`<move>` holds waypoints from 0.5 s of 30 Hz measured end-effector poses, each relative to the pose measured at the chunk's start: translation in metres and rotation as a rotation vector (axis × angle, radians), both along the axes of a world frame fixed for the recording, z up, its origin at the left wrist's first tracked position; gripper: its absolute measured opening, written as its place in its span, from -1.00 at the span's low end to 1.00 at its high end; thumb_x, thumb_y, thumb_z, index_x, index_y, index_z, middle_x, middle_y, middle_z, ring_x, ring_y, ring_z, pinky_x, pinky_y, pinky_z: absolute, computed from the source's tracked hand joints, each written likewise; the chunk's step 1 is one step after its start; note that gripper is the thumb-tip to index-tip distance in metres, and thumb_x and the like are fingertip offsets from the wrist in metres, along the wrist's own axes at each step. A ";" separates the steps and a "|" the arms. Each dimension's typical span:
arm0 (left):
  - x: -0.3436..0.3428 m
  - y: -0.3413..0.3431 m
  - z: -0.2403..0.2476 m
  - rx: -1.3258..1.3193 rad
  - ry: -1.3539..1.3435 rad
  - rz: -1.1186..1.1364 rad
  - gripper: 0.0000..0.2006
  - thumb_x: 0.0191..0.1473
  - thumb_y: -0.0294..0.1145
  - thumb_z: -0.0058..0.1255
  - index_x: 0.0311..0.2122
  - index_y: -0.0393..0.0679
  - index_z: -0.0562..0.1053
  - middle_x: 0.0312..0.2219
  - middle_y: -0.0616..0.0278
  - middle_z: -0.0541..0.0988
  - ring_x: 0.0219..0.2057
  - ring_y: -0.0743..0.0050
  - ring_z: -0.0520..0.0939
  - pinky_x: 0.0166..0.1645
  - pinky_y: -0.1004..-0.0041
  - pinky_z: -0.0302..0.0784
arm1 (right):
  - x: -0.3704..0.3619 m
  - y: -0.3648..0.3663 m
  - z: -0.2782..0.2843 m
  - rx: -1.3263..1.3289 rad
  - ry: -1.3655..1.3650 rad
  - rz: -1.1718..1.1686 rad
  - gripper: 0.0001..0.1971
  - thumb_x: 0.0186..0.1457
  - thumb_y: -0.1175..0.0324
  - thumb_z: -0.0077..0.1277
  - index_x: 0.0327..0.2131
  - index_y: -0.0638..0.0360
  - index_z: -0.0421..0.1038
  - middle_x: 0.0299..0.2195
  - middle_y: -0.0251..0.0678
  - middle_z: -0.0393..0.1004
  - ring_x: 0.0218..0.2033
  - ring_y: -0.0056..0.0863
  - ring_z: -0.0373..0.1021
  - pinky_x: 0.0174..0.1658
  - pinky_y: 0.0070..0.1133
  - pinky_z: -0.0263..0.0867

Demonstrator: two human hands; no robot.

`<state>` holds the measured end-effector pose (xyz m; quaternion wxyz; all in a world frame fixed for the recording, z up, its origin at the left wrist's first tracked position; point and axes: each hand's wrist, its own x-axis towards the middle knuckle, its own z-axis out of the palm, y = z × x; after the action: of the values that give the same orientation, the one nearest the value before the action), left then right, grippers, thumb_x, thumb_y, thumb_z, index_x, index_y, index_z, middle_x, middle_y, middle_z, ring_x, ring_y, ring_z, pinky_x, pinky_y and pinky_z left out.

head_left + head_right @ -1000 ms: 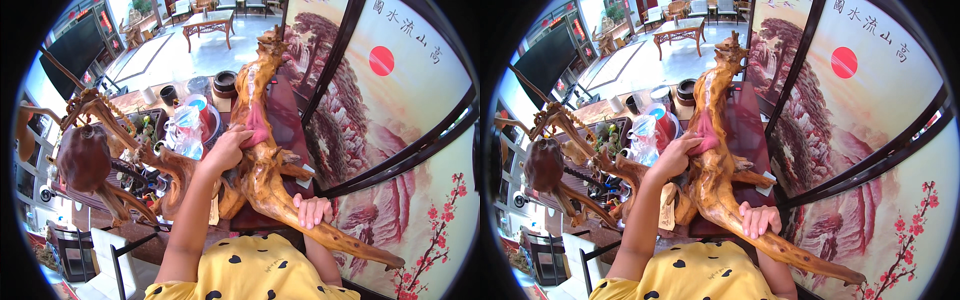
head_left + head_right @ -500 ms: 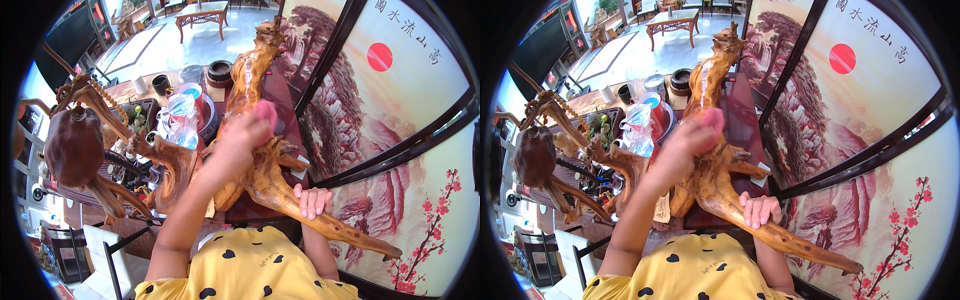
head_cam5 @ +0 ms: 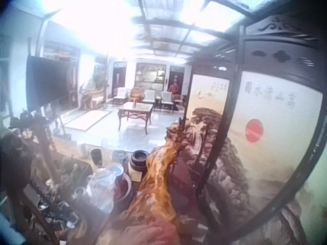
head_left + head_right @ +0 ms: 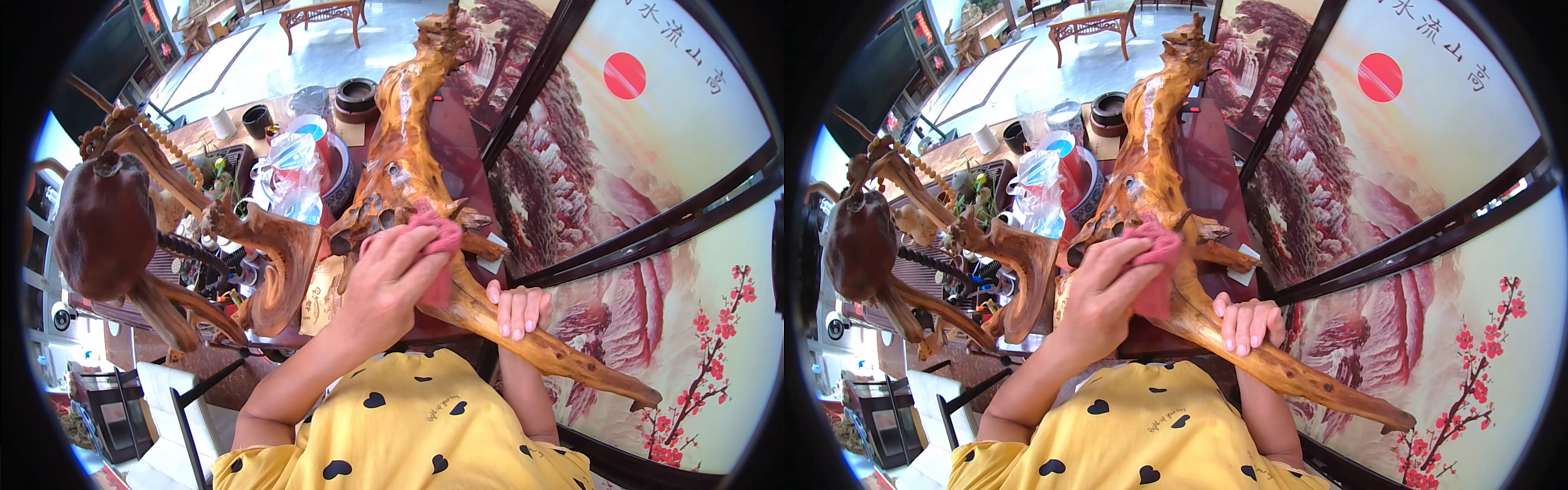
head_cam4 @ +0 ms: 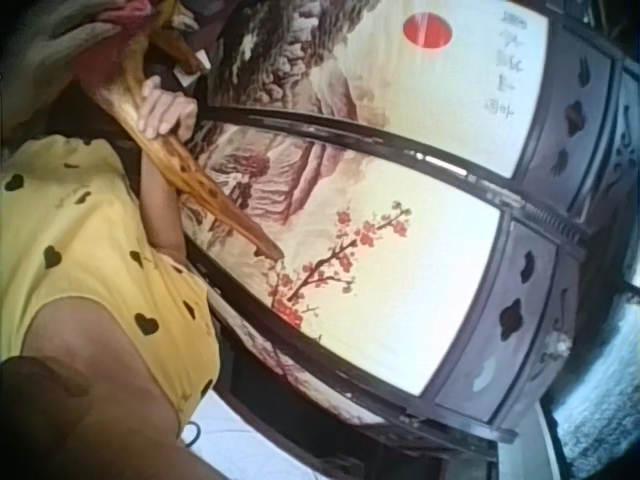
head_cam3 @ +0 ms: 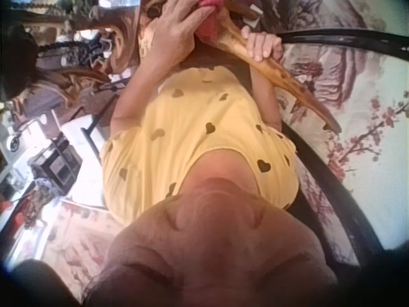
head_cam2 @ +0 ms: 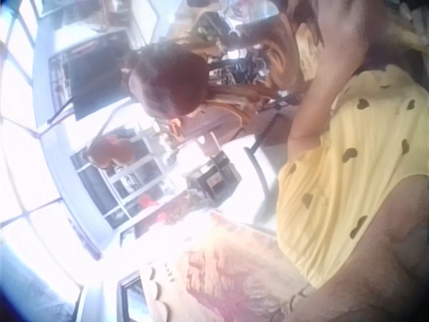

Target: The person wipes down a large, intricate wooden sculpture with a pink cloth, covering various branches and crevices, then moves to clean a second, larger piece of driftwood on the floor.

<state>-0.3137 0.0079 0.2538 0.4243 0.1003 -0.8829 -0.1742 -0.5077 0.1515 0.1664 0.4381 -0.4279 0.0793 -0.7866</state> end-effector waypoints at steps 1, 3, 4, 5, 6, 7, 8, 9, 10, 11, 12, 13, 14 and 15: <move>-0.002 0.003 -0.009 -0.020 -0.089 0.013 -0.63 -0.19 -0.58 0.04 -0.14 -0.26 0.53 -0.05 0.03 0.49 0.01 -0.09 0.49 0.10 0.13 0.39 | 0.001 -0.001 0.000 -0.003 -0.007 0.004 -0.46 0.41 0.15 -0.40 -0.64 0.03 0.37 -0.69 -0.33 0.49 -0.65 -0.44 0.36 -0.11 -0.43 0.07; -0.005 0.010 -0.044 -0.053 -0.122 0.008 -0.63 -0.18 -0.53 0.04 -0.14 -0.25 0.53 -0.05 0.04 0.46 0.02 -0.13 0.45 0.09 0.08 0.39 | 0.003 -0.003 0.001 -0.005 -0.006 0.021 -0.46 0.41 0.14 -0.40 -0.64 0.03 0.37 -0.69 -0.33 0.49 -0.65 -0.44 0.36 -0.11 -0.43 0.07; -0.003 0.015 -0.051 -0.127 -0.107 0.013 -0.63 -0.18 -0.49 0.04 -0.15 -0.26 0.53 -0.04 0.05 0.44 0.02 -0.12 0.44 0.06 0.07 0.41 | 0.003 -0.001 0.001 -0.002 -0.002 0.020 -0.46 0.41 0.14 -0.40 -0.64 0.04 0.37 -0.69 -0.33 0.49 -0.65 -0.44 0.36 -0.11 -0.43 0.07; 0.001 0.017 -0.056 -0.102 -0.094 -0.021 -0.64 -0.18 -0.49 0.05 -0.17 -0.25 0.54 -0.05 0.06 0.45 0.01 -0.11 0.45 0.05 0.07 0.42 | 0.003 0.000 0.001 0.000 0.002 0.020 -0.46 0.41 0.14 -0.40 -0.64 0.04 0.37 -0.69 -0.33 0.48 -0.65 -0.44 0.36 -0.11 -0.43 0.07; 0.006 0.018 -0.058 -0.078 -0.081 -0.054 -0.65 -0.19 -0.49 0.05 -0.18 -0.25 0.54 -0.07 0.07 0.46 -0.01 -0.11 0.46 0.04 0.07 0.42 | 0.002 0.000 0.000 0.000 0.004 0.024 -0.46 0.41 0.14 -0.41 -0.64 0.04 0.36 -0.69 -0.33 0.48 -0.65 -0.44 0.36 -0.10 -0.43 0.07; 0.010 0.018 -0.058 -0.058 -0.066 -0.086 -0.67 -0.20 -0.49 0.06 -0.20 -0.25 0.55 -0.08 0.07 0.47 -0.02 -0.10 0.47 0.03 0.07 0.43 | 0.000 -0.002 0.000 -0.005 0.009 0.028 -0.46 0.41 0.15 -0.41 -0.64 0.03 0.36 -0.69 -0.33 0.48 -0.65 -0.45 0.36 -0.10 -0.43 0.07; 0.016 0.020 -0.059 -0.035 -0.057 -0.101 -0.68 -0.20 -0.50 0.07 -0.22 -0.24 0.55 -0.10 0.09 0.48 -0.04 -0.08 0.49 0.02 0.09 0.44 | -0.002 -0.003 -0.001 -0.011 0.014 0.033 -0.46 0.41 0.15 -0.41 -0.64 0.03 0.36 -0.69 -0.33 0.48 -0.65 -0.45 0.35 -0.10 -0.43 0.07; 0.024 0.023 -0.059 -0.012 -0.047 -0.115 -0.69 -0.21 -0.50 0.07 -0.23 -0.24 0.55 -0.12 0.10 0.49 -0.06 -0.07 0.50 0.00 0.11 0.44 | -0.002 -0.002 0.000 -0.006 0.015 0.032 -0.46 0.41 0.15 -0.41 -0.64 0.03 0.36 -0.69 -0.34 0.48 -0.65 -0.45 0.35 -0.10 -0.43 0.07; 0.029 0.021 -0.058 0.003 -0.037 -0.130 -0.70 -0.22 -0.51 0.08 -0.25 -0.24 0.55 -0.14 0.11 0.50 -0.08 -0.05 0.51 -0.02 0.13 0.45 | -0.001 -0.003 0.001 -0.009 0.018 0.032 -0.46 0.41 0.15 -0.41 -0.64 0.03 0.36 -0.69 -0.34 0.48 -0.65 -0.45 0.35 -0.10 -0.43 0.07; 0.031 0.019 -0.054 0.018 0.001 -0.070 -0.74 -0.24 -0.53 0.10 -0.31 -0.23 0.54 -0.18 0.14 0.52 -0.13 -0.02 0.53 -0.05 0.17 0.45 | -0.001 -0.003 0.002 -0.012 0.020 0.031 -0.46 0.41 0.15 -0.41 -0.64 0.03 0.36 -0.69 -0.34 0.48 -0.65 -0.45 0.35 -0.10 -0.43 0.07; 0.032 0.011 -0.049 -0.019 0.034 0.043 -0.75 -0.26 -0.55 0.14 -0.33 -0.23 0.52 -0.19 0.14 0.51 -0.14 -0.02 0.53 -0.07 0.19 0.44 | -0.001 -0.002 0.002 -0.013 0.023 0.032 -0.46 0.41 0.15 -0.42 -0.63 0.03 0.37 -0.68 -0.34 0.48 -0.65 -0.44 0.36 -0.10 -0.43 0.07; 0.029 0.003 -0.038 -0.028 0.055 0.187 -0.77 -0.25 -0.56 0.12 -0.34 -0.24 0.53 -0.21 0.11 0.52 -0.15 0.01 0.53 -0.07 0.19 0.45 | -0.001 -0.001 0.001 -0.017 0.022 0.026 -0.46 0.41 0.15 -0.42 -0.62 0.03 0.37 -0.68 -0.33 0.49 -0.65 -0.44 0.36 -0.10 -0.43 0.07; 0.027 -0.005 -0.029 -0.032 0.075 0.334 -0.78 -0.24 -0.57 0.10 -0.35 -0.26 0.54 -0.23 0.09 0.53 -0.16 0.04 0.53 -0.07 0.18 0.47 | -0.002 0.000 0.000 -0.017 0.019 0.024 -0.46 0.41 0.15 -0.42 -0.62 0.04 0.37 -0.68 -0.33 0.49 -0.65 -0.44 0.36 -0.10 -0.43 0.07; 0.024 -0.019 -0.031 -0.077 0.047 0.443 -0.67 -0.31 -0.57 0.21 -0.29 -0.23 0.51 -0.19 0.08 0.49 -0.09 -0.06 0.48 -0.02 0.17 0.42 | -0.003 -0.002 0.000 -0.024 0.024 0.027 -0.46 0.41 0.15 -0.42 -0.62 0.04 0.38 -0.68 -0.33 0.49 -0.65 -0.44 0.36 -0.10 -0.43 0.07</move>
<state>-0.2900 -0.0110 0.2229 0.4761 0.2715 -0.8352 -0.0450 -0.5107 0.1494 0.1664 0.4426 -0.4434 0.0693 -0.7764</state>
